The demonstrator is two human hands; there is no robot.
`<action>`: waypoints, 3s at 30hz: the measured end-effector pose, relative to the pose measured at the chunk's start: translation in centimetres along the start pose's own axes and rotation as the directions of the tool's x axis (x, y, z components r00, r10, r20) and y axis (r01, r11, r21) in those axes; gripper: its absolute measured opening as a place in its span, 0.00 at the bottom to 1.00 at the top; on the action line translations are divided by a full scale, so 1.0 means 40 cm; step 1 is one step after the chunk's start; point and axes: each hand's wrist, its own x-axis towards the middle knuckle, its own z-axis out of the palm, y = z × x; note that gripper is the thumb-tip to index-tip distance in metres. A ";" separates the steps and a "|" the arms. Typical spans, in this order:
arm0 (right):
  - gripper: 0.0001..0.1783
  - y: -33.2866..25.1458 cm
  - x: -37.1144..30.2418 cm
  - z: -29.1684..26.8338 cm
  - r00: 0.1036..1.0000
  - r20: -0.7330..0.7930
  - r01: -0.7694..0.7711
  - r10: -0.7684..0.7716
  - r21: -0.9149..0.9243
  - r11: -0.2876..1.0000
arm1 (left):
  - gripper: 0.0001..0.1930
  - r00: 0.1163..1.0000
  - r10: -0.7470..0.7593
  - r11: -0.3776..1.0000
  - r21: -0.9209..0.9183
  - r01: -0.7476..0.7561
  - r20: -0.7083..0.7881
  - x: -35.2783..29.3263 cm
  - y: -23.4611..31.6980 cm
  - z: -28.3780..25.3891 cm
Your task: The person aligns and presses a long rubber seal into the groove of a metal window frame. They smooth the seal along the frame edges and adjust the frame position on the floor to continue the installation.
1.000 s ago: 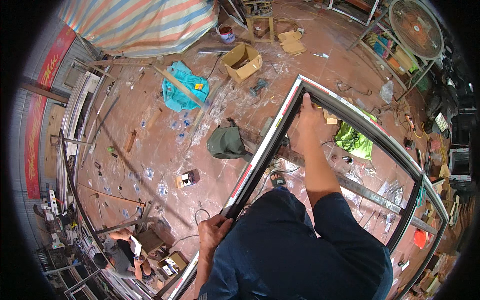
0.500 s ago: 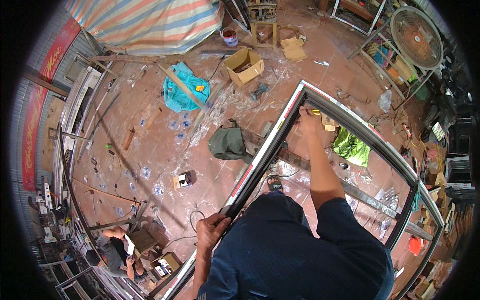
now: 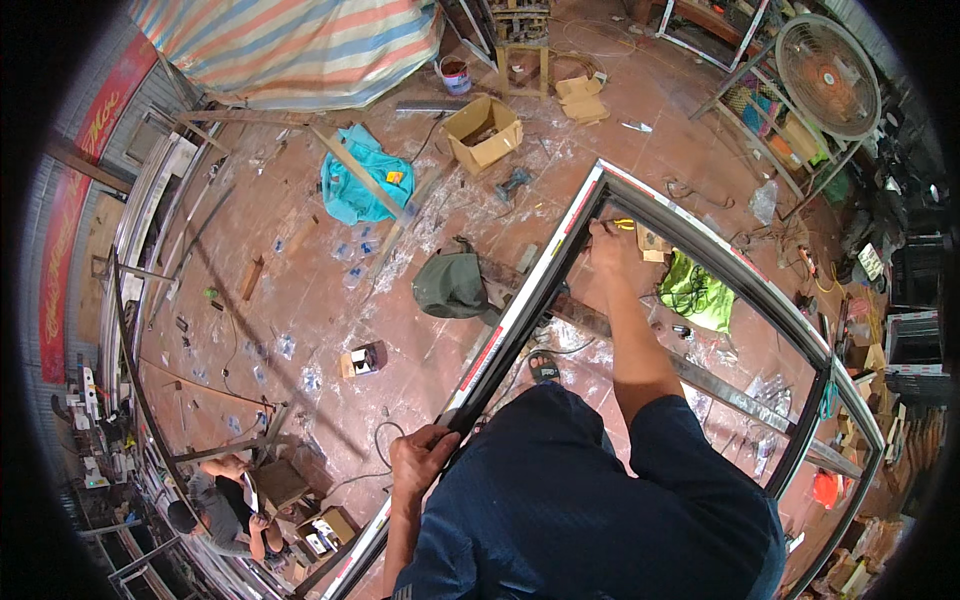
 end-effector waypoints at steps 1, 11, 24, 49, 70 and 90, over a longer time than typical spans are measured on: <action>0.15 0.004 0.003 0.003 1.000 0.010 -0.030 0.029 0.055 0.998 | 0.12 1.000 0.005 1.000 -0.004 -0.005 -0.003 -0.003 -0.001 0.001; 0.29 -0.079 -0.053 0.038 0.985 -0.019 0.126 -0.171 -0.598 0.792 | 0.14 0.996 0.055 0.997 0.060 -0.051 -0.065 -0.021 -0.014 0.010; 0.23 -0.043 -0.093 0.067 0.975 -0.042 0.119 -0.218 -0.732 0.671 | 0.11 0.985 0.152 0.984 0.101 -0.144 -0.079 -0.022 -0.011 0.017; 0.09 -0.087 -0.212 0.050 0.978 -0.041 -0.208 0.206 -0.068 0.976 | 0.09 0.946 0.284 0.956 0.124 -0.267 -0.153 -0.025 -0.030 0.028; 0.16 -0.052 -0.261 0.036 0.987 0.079 -0.103 0.137 -0.339 0.935 | 0.10 0.938 0.284 0.958 0.108 -0.267 -0.201 -0.031 -0.047 0.030; 0.28 -0.184 -0.261 0.105 0.970 -0.181 -0.220 0.165 -0.350 0.911 | 0.10 0.951 0.244 0.969 0.074 -0.234 -0.192 -0.035 -0.031 0.033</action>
